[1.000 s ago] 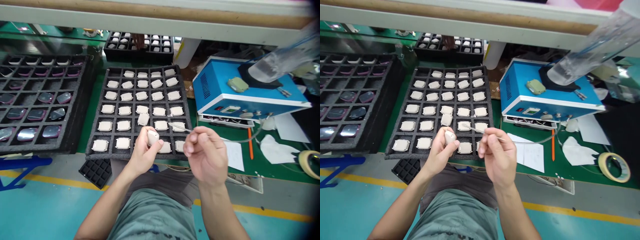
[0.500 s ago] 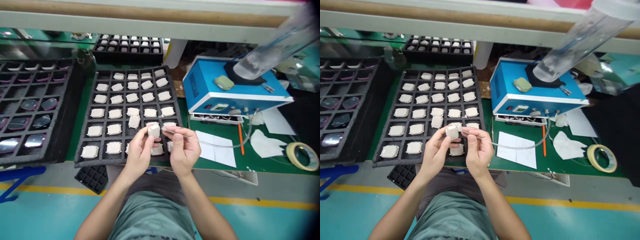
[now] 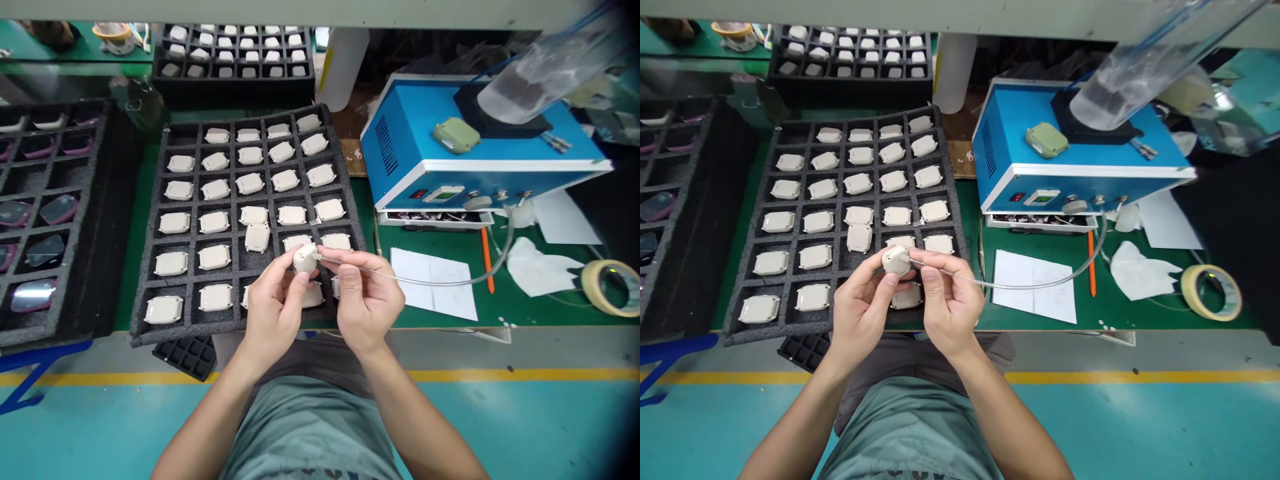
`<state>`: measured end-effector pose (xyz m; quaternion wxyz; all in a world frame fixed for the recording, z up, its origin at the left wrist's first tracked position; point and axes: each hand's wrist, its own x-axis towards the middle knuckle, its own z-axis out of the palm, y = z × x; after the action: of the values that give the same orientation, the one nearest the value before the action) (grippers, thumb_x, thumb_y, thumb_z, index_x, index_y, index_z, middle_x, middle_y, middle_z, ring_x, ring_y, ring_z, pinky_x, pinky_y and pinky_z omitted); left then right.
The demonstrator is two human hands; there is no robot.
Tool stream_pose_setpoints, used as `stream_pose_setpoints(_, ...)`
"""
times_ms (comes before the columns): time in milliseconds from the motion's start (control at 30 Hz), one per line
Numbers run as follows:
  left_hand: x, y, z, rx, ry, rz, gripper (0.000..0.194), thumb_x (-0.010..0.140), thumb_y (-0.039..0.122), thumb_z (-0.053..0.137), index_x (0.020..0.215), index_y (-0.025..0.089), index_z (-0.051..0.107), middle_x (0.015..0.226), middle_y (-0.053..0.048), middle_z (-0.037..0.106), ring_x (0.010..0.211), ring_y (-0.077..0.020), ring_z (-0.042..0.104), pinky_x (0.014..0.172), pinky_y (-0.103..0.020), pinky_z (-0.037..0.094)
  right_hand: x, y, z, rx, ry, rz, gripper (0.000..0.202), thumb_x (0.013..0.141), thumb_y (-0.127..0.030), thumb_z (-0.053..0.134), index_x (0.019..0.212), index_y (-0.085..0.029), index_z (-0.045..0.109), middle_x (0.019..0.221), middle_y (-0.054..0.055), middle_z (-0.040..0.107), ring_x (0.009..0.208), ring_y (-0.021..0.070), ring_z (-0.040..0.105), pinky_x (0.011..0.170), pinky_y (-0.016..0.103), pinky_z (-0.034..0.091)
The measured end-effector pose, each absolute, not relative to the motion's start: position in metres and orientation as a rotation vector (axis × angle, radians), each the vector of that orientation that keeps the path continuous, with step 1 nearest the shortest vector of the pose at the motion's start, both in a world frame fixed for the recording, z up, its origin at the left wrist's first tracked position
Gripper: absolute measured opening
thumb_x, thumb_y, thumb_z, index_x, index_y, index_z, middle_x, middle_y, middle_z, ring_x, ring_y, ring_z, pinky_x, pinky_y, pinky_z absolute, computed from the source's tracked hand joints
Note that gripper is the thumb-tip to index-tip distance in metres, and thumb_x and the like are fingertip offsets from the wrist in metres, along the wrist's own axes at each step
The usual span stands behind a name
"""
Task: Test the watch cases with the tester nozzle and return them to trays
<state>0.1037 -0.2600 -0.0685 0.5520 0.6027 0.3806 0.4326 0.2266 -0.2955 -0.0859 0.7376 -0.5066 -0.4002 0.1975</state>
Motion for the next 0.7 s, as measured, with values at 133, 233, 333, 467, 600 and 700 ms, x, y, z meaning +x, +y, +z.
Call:
stream_pose_setpoints(133,0.1038,-0.2613,-0.0678,1.398,0.922,1.003,0.04,0.103,0.036,0.064,0.14,0.023,0.067,0.136,-0.012,0.072,0.112,-0.0267,0.076,0.097,-0.039,0.065,0.2261,-0.2957,-0.0842,-1.125,-0.856,0.447,0.009,0.103,-0.03,0.066,0.109,-0.026,0.07,0.109,0.005,0.082,0.106,0.0232,0.08,0.093,0.043,0.069)
stream_pose_setpoints(233,0.104,-0.2615,-0.0683,1.393,0.919,1.005,0.04,0.103,0.036,0.064,0.141,0.023,0.067,0.136,-0.012,0.072,0.111,-0.0265,0.076,0.097,-0.039,0.065,0.2262,-0.2954,-0.084,-1.113,-0.851,0.451,0.009,0.103,-0.03,0.067,0.11,-0.026,0.071,0.109,0.005,0.082,0.106,0.0231,0.08,0.092,0.042,0.069)
stream_pose_setpoints(333,0.1037,-0.2613,-0.0693,1.407,0.909,1.003,0.04,0.104,0.034,0.064,0.142,0.024,0.066,0.135,-0.011,0.072,0.111,-0.0258,0.076,0.098,-0.039,0.064,0.2262,-0.2953,-0.0843,-1.103,-0.844,0.461,0.009,0.103,-0.029,0.067,0.11,-0.026,0.072,0.109,0.005,0.082,0.106,0.0225,0.08,0.093,0.041,0.069)
stream_pose_setpoints(467,0.1031,-0.2611,-0.0701,1.422,0.909,1.005,0.039,0.104,0.034,0.064,0.141,0.025,0.066,0.135,-0.011,0.072,0.111,-0.0262,0.076,0.098,-0.039,0.064,0.2263,-0.295,-0.0843,-1.1,-0.837,0.467,0.009,0.103,-0.029,0.067,0.109,-0.026,0.072,0.108,0.005,0.082,0.105,0.0225,0.08,0.092,0.041,0.069)
stream_pose_setpoints(600,0.1032,-0.2615,-0.0701,1.429,0.908,1.005,0.04,0.104,0.034,0.063,0.142,0.024,0.065,0.135,-0.012,0.071,0.111,-0.0262,0.076,0.097,-0.039,0.065,0.2264,-0.2948,-0.0836,-1.118,-0.844,0.459,0.01,0.103,-0.03,0.066,0.109,-0.025,0.072,0.107,0.005,0.082,0.105,0.0227,0.08,0.091,0.041,0.07)
stream_pose_setpoints(700,0.1034,-0.2617,-0.0697,1.43,0.918,0.996,0.04,0.104,0.035,0.063,0.142,0.024,0.065,0.135,-0.012,0.071,0.112,-0.0265,0.076,0.098,-0.039,0.064,0.2265,-0.2948,-0.0836,-1.128,-0.84,0.458,0.01,0.102,-0.031,0.066,0.109,-0.025,0.071,0.107,0.005,0.082,0.105,0.0232,0.08,0.091,0.042,0.07)
